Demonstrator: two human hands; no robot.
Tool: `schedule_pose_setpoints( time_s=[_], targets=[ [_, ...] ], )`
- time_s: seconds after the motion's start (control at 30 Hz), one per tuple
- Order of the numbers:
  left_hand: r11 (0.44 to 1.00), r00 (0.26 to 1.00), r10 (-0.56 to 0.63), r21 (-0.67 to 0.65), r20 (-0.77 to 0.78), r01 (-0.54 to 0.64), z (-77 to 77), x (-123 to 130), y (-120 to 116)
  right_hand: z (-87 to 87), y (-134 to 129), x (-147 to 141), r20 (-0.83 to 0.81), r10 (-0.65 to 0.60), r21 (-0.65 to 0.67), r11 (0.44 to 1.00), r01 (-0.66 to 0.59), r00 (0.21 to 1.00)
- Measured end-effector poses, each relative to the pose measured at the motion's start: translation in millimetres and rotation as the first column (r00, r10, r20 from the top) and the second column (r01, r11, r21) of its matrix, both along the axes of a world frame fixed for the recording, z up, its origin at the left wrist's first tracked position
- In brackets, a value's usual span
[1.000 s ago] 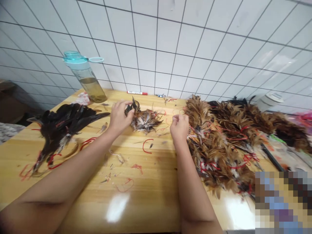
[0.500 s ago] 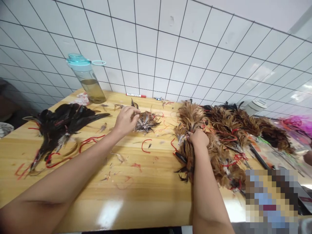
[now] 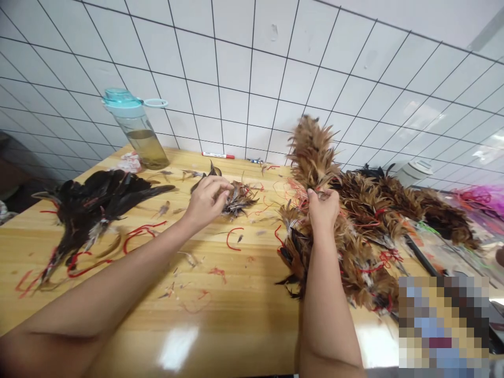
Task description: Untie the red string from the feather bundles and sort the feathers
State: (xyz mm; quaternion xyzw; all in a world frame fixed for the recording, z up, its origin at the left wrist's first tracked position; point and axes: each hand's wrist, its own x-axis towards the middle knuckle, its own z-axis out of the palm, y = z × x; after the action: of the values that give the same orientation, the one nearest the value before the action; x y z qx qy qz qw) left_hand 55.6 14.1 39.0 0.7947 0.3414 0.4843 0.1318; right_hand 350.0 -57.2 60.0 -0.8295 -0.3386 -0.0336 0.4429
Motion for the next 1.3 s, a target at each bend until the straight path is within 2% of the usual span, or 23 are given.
schedule_pose_setpoints(
  time_s=[0.07,0.13,0.2,0.27,0.33,0.4,0.47,0.53,0.63,0.7,0.8,0.93,1.0,1.1,1.3],
  targets=[
    [0.991,0.994,-0.101,-0.088,0.050,0.105,3.3,7,-10,2.1,4,-13,-0.023,0.099,0.139,0.986,-0.095,0.995],
    [0.940,0.974,-0.201,-0.262,0.102,0.221,4.1,15,-19,2.1,7,-32,0.010,0.184,0.198,0.963,-0.182,0.983],
    [0.830,0.948,-0.260,-0.459,0.181,0.315,2.5,23,-26,0.2,9,-56,0.029,0.266,0.172,0.948,-0.267,0.963],
    [0.693,0.907,-0.275,-0.588,0.318,0.416,-1.1,31,-30,-3.7,10,-82,0.053,0.323,0.112,0.938,-0.327,0.945],
    [0.601,0.844,-0.249,-0.608,0.475,0.519,-5.1,37,-31,-9.6,9,-109,0.072,0.395,0.038,0.916,-0.399,0.916],
    [0.570,0.775,-0.188,-0.576,0.603,0.586,-8.6,40,-29,-16.7,7,-132,0.104,0.466,-0.014,0.884,-0.468,0.879],
    [0.573,0.719,-0.127,-0.542,0.683,0.615,-11.2,40,-26,-23.6,5,-150,0.123,0.539,-0.045,0.842,-0.538,0.834],
    [0.598,0.712,-0.066,-0.543,0.700,0.589,-13.6,36,-20,-29.1,4,-159,0.132,0.588,-0.052,0.808,-0.587,0.798],
    [0.656,0.778,0.039,-0.603,0.628,0.454,-18.1,27,-8,-35.5,6,-158,0.042,0.633,-0.071,0.774,-0.629,0.773],
    [0.681,0.809,0.090,-0.629,0.580,0.375,-22.1,22,0,-39.7,7,-152,-0.076,0.680,-0.100,0.722,-0.684,0.729],
    [0.689,0.824,0.108,-0.639,0.557,0.341,-28.4,20,7,-47.0,7,-146,-0.137,0.730,-0.140,0.655,-0.743,0.669],
    [0.702,0.840,0.101,-0.636,0.533,0.320,-33.1,20,10,-57.9,6,-148,-0.094,0.676,-0.200,0.706,-0.679,0.731],
    [0.731,0.859,0.110,-0.626,0.501,0.271,-33.5,19,10,-63.3,6,-153,-0.080,0.665,-0.149,0.729,-0.669,0.743],
    [0.762,0.869,0.136,-0.611,0.476,0.215,-32.9,17,13,-69.8,8,-160,-0.084,0.689,-0.040,0.720,-0.693,0.720],
    [0.734,0.777,0.185,-0.610,0.602,0.298,-27.6,18,16,-74.3,8,-167,-0.152,0.680,0.002,0.726,-0.688,0.717]
  ],
)
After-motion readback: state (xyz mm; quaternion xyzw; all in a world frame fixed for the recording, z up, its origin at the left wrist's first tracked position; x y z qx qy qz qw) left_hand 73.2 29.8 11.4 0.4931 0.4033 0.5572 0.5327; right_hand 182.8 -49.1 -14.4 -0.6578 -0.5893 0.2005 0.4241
